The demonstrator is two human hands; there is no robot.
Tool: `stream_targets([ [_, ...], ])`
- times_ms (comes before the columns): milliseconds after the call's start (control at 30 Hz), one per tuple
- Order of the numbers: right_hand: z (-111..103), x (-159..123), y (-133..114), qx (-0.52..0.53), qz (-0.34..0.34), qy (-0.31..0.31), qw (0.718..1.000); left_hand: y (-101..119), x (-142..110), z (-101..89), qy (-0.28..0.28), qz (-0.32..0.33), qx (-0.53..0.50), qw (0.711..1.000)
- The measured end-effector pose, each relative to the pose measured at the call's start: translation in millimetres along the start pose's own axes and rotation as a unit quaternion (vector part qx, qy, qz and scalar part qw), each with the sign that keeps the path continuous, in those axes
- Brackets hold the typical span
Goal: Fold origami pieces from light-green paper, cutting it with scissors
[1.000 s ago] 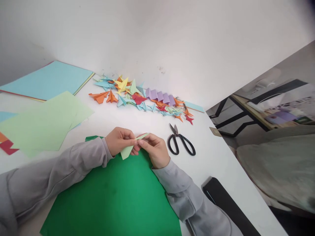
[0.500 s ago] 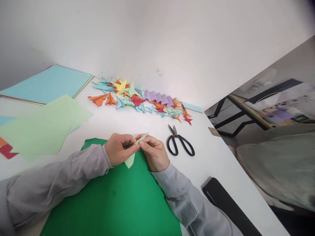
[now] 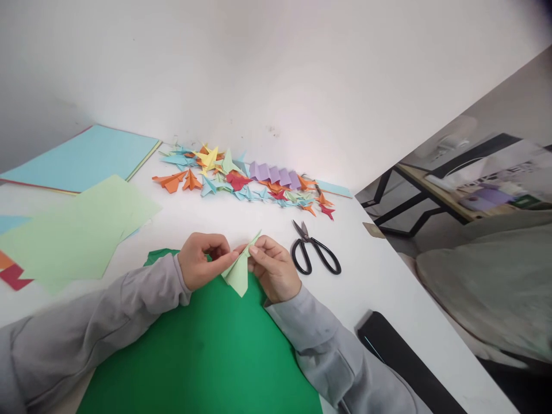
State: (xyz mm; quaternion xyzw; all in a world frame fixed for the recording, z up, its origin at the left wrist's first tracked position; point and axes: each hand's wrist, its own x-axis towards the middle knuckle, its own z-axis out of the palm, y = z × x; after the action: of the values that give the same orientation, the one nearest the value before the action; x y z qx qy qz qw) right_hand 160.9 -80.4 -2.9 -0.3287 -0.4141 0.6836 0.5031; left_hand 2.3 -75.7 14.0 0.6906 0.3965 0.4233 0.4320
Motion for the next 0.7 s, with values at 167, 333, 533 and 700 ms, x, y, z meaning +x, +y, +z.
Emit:
stream_targets([
  [167,-6,-2,-5,-0.265,-0.089,-0.021,0.960,-7,8,0.0,0.032,-0.072,-0.101,0.992],
  [333,-8,-4,-10,-0.544,-0.238,-0.049,0.803,-10,9,-1.2,0.007,-0.047,-0.145,0.988],
  [533,-20,-2,-16,-0.711,-0.288,-0.105,0.633,-15,15,-14.2,-0.083,0.004,0.050,0.995],
  [700,-20,-1,-15,-0.786,-0.271,-0.118,0.543,-22,21,-24.1,-0.201,0.190,0.286,0.917],
])
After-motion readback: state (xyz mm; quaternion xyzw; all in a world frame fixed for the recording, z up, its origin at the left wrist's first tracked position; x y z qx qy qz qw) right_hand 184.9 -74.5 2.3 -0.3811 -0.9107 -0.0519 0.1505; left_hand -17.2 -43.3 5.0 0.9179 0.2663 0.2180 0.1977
